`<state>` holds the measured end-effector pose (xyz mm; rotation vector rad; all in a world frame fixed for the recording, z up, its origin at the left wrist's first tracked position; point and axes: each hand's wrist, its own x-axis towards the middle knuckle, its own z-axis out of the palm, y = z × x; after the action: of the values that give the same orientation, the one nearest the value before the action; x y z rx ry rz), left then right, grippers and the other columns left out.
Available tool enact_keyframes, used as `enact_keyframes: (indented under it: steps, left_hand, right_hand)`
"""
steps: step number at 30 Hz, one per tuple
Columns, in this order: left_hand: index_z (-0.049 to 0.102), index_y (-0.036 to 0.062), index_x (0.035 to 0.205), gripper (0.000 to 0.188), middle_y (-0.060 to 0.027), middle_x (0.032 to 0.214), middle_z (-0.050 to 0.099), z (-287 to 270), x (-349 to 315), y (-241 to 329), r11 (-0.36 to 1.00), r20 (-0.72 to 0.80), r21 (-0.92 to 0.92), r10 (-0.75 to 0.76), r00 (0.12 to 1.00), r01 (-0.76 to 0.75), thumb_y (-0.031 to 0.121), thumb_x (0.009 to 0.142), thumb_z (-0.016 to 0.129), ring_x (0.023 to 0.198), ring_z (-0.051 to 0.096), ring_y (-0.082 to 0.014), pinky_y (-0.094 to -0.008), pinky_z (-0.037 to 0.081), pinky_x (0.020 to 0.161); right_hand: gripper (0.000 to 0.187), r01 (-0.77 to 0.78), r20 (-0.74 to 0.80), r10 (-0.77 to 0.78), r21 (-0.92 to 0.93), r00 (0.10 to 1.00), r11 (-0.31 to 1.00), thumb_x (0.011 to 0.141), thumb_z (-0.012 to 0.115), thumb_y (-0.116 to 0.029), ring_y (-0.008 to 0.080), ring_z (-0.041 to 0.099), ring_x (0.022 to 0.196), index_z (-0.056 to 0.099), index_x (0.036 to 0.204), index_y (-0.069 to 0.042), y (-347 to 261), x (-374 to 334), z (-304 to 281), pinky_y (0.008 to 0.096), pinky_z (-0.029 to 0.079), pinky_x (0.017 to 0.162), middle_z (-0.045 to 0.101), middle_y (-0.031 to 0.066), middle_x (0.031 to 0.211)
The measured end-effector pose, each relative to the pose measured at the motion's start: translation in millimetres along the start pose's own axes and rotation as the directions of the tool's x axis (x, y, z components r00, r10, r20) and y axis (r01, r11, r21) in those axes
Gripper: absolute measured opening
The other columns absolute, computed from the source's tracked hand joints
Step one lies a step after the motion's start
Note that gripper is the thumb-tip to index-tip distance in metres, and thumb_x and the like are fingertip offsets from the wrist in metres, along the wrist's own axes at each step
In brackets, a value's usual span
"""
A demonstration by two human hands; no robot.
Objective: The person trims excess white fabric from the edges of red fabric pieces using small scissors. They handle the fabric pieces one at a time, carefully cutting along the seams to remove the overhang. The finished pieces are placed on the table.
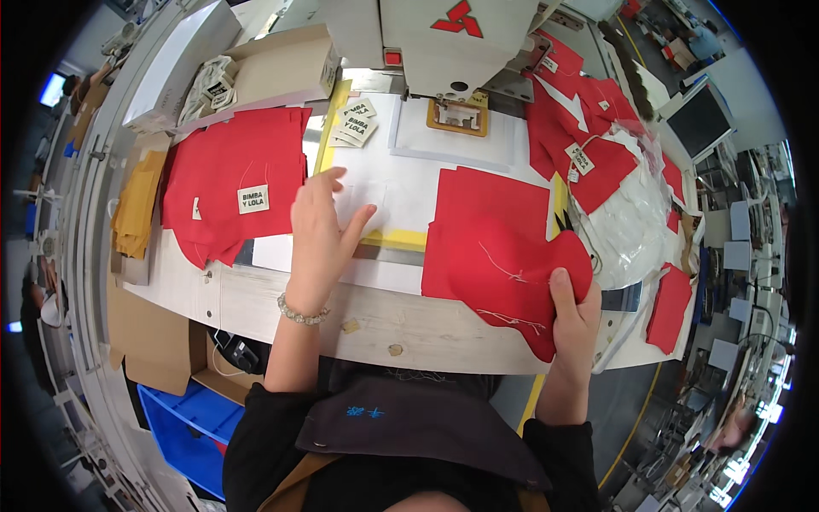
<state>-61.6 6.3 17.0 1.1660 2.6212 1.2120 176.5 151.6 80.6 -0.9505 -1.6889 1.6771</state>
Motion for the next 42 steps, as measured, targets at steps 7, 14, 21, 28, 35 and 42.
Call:
enact_keyframes:
  steps: [7, 14, 21, 28, 35, 42]
  left_hand:
    - [0.046, 0.0043, 0.125, 0.061, -0.0114, 0.118, 0.052, -5, 10, 26, 0.966, -0.009, 0.053, 0.253, 0.968, -0.252, 0.025, 0.076, 0.075, 0.106, 0.048, -0.0271, -0.0382, 0.033, 0.088]
    - [0.050, 0.0067, 0.124, 0.057, -0.0094, 0.120, 0.053, -15, 12, 37, 0.946, -0.154, 0.109, 0.318, 0.935, -0.304, 0.022, 0.075, 0.075, 0.108, 0.047, -0.0254, -0.0365, 0.031, 0.089]
    - [0.051, 0.0079, 0.123, 0.054, -0.0089, 0.120, 0.053, -11, 4, 28, 0.946, -0.088, 0.167, 0.293, 0.952, -0.276, 0.015, 0.074, 0.074, 0.108, 0.048, -0.0250, -0.0371, 0.032, 0.090]
    - [0.061, 0.0091, 0.109, 0.033, -0.0056, 0.106, 0.058, 31, 1, 55, 0.895, 0.303, -0.186, 0.444, 0.843, -0.405, 0.001, 0.077, 0.064, 0.102, 0.051, -0.0251, -0.0370, 0.037, 0.086]
    - [0.059, 0.0069, 0.101, 0.032, -0.0056, 0.095, 0.057, 92, 13, 74, 0.878, 0.538, -0.208, 0.470, 0.700, -0.431, 0.017, 0.074, 0.073, 0.092, 0.051, -0.0237, -0.0347, 0.035, 0.082]
    - [0.060, 0.0101, 0.078, 0.013, -0.0018, 0.081, 0.059, 102, 21, 80, 0.862, 0.573, -0.199, 0.488, 0.658, -0.466, 0.017, 0.076, 0.070, 0.087, 0.050, -0.0194, -0.0340, 0.033, 0.077]
  right_hand:
    - [0.020, 0.382, 0.090, -0.382, -0.425, 0.920, 0.820, 0.081, 0.073, -0.012, 0.0104, 0.055, 0.058, 0.064, 0.086, 0.005, -28, 32, -7, 0.0258, 0.044, 0.055, 0.063, 0.0072, 0.068]
    - [0.014, 0.713, 0.725, -0.668, -0.558, 0.169, -0.425, 0.068, 0.073, -0.019, 0.0096, 0.041, 0.052, 0.067, 0.079, -0.012, -32, 48, -2, 0.0251, 0.028, 0.049, 0.054, -0.0036, 0.070]
    - [0.025, 0.857, 0.780, -0.444, -0.513, 0.442, -0.050, 0.083, 0.063, -0.025, 0.0128, 0.048, 0.062, 0.067, 0.102, -0.010, 52, 24, 1, 0.0262, 0.035, 0.057, 0.051, -0.0008, 0.074]
    - [0.026, 0.598, 0.414, -0.438, -0.638, 0.798, 0.486, 0.085, 0.058, -0.007, 0.0266, 0.062, 0.090, 0.064, 0.110, -0.004, 31, 61, -15, 0.0380, 0.047, 0.081, 0.064, 0.0112, 0.103]
    - [0.036, 0.644, 0.531, -0.365, -0.631, 0.765, 0.433, 0.089, 0.050, -0.003, 0.0302, 0.050, 0.123, 0.058, 0.124, -0.006, 81, 92, -17, 0.0399, 0.039, 0.103, 0.055, 0.0138, 0.130]
    - [0.040, 0.643, 0.529, -0.365, -0.626, 0.766, 0.441, 0.086, 0.051, -0.003, 0.0290, 0.049, 0.124, 0.057, 0.125, -0.006, 81, 89, -16, 0.0405, 0.038, 0.104, 0.054, 0.0119, 0.131]
